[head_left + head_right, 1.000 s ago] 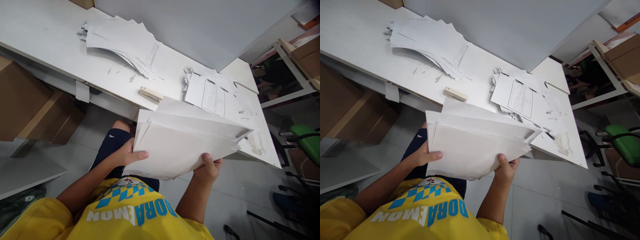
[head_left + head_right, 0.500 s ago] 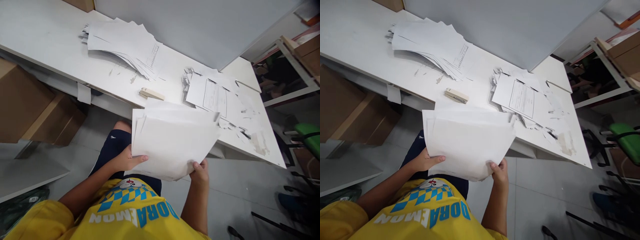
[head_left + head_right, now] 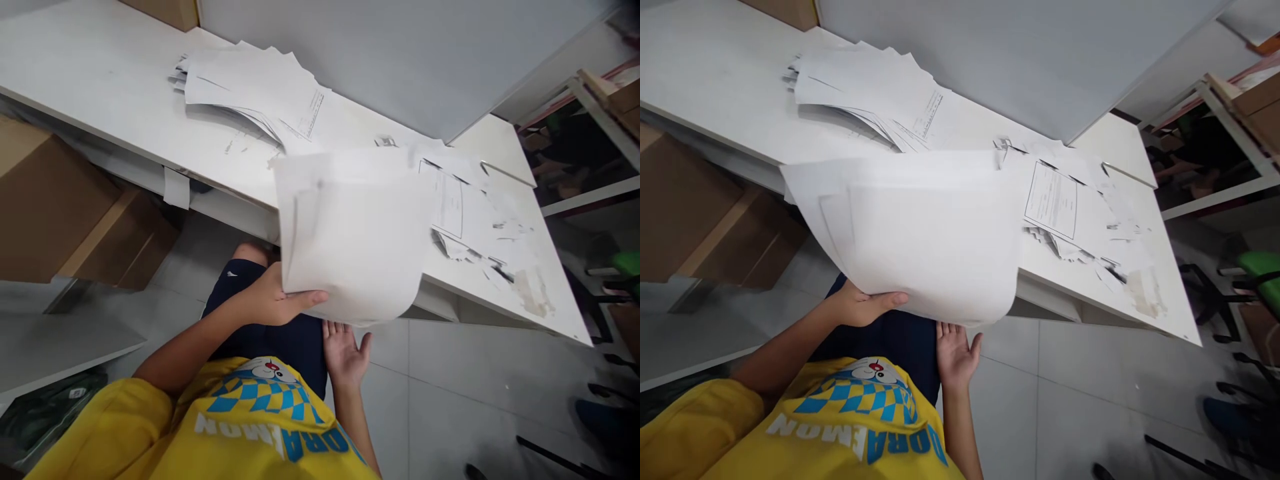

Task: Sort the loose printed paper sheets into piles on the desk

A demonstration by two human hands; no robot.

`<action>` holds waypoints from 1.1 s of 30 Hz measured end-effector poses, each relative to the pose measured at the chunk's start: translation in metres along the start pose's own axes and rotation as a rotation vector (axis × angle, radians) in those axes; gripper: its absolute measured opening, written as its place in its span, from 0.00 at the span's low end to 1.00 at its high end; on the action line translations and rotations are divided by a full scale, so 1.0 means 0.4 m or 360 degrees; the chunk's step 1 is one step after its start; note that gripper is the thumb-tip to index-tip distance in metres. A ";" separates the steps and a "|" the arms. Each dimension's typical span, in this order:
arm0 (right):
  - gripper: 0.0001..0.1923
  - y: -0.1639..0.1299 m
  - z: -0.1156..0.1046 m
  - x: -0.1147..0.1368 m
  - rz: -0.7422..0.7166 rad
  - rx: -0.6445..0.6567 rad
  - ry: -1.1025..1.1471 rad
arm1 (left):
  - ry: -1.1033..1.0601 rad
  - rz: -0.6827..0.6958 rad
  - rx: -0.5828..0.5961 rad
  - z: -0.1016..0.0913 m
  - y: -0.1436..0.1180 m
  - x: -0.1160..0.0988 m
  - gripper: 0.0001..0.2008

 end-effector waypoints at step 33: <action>0.19 0.008 0.007 0.093 -0.0296 -0.0154 0.0251 | -0.0364 -0.0074 -0.0303 0.120 0.052 0.112 0.23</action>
Point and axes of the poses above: each hand's wrist, its own y-axis towards the middle knuckle, its own z-axis out of the palm, x = y × z, the point moved 3 cm from there along y, towards the middle knuckle, and after that the axes turned 4 degrees about -y, right-handed, at the moved point
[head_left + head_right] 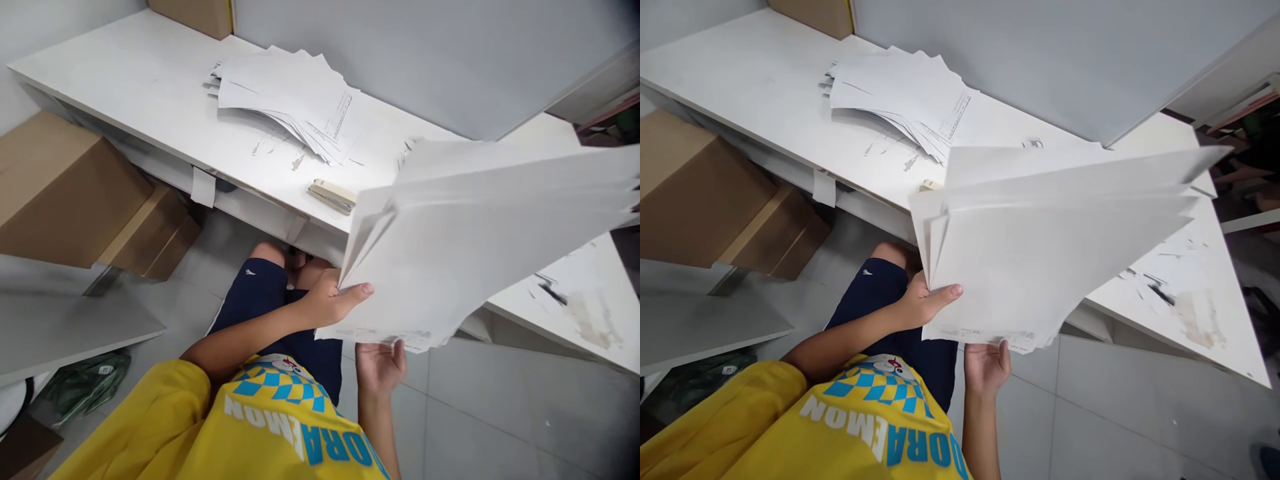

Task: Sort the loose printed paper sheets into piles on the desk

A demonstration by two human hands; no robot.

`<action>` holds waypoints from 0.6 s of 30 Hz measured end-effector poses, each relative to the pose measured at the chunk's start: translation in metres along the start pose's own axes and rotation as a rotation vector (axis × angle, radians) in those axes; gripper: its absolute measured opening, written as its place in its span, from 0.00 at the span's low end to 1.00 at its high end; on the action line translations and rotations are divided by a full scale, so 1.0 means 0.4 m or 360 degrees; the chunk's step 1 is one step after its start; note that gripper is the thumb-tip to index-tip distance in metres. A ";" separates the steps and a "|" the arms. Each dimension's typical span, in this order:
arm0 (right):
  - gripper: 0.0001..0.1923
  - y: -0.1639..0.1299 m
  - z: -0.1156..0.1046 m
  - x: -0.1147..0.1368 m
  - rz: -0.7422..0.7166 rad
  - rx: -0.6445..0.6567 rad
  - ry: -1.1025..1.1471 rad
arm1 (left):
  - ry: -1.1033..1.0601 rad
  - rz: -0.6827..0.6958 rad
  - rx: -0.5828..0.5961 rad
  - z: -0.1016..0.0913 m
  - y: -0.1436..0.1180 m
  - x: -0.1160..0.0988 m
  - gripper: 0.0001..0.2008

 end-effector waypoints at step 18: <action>0.28 0.048 0.082 0.035 -0.0143 0.0161 0.0081 | 0.0456 0.0089 0.0673 0.037 0.026 -0.040 0.14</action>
Point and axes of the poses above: each hand's wrist, its own y-axis towards the middle knuckle, its own z-axis out of the palm, x = y × z, the point moved 3 cm from there along y, towards the middle knuckle, and after that the axes turned 4 degrees about -y, right-handed, at the moved point
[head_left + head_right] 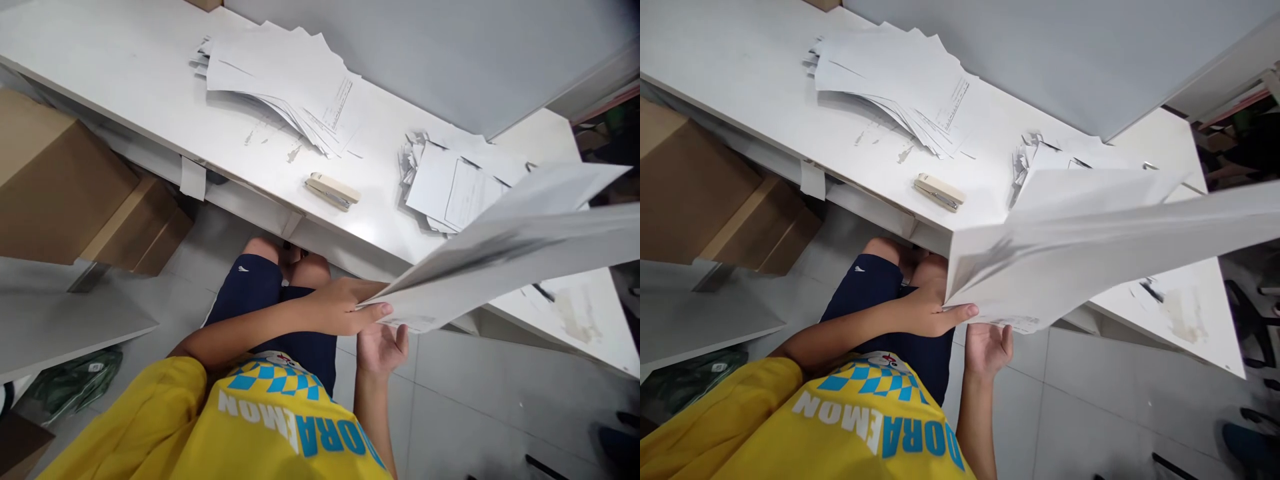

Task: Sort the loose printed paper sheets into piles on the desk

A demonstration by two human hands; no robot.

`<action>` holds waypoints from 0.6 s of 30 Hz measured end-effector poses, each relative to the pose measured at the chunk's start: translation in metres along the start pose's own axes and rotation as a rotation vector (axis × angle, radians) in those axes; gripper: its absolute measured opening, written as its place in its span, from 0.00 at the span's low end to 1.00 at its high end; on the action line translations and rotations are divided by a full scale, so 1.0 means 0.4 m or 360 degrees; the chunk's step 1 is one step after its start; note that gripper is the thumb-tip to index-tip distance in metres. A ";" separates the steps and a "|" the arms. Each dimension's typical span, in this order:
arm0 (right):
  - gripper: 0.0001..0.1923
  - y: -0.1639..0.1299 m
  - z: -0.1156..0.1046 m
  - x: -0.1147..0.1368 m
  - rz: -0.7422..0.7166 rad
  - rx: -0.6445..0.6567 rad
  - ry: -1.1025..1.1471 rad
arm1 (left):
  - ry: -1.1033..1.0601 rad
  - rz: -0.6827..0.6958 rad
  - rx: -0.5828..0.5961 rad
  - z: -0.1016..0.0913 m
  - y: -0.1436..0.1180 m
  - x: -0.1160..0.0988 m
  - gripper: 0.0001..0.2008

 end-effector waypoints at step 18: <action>0.31 -0.056 0.036 0.024 -0.0294 0.0047 -0.0723 | -0.0442 -0.0347 -0.0228 -0.111 0.200 0.032 0.10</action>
Point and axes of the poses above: each hand's wrist, its own y-axis towards the middle knuckle, its own z-axis out of the palm, x = y × z, the point moved 3 cm from there along y, towards the middle knuckle, and after that the axes turned 4 degrees about -y, right-handed, at the moved point
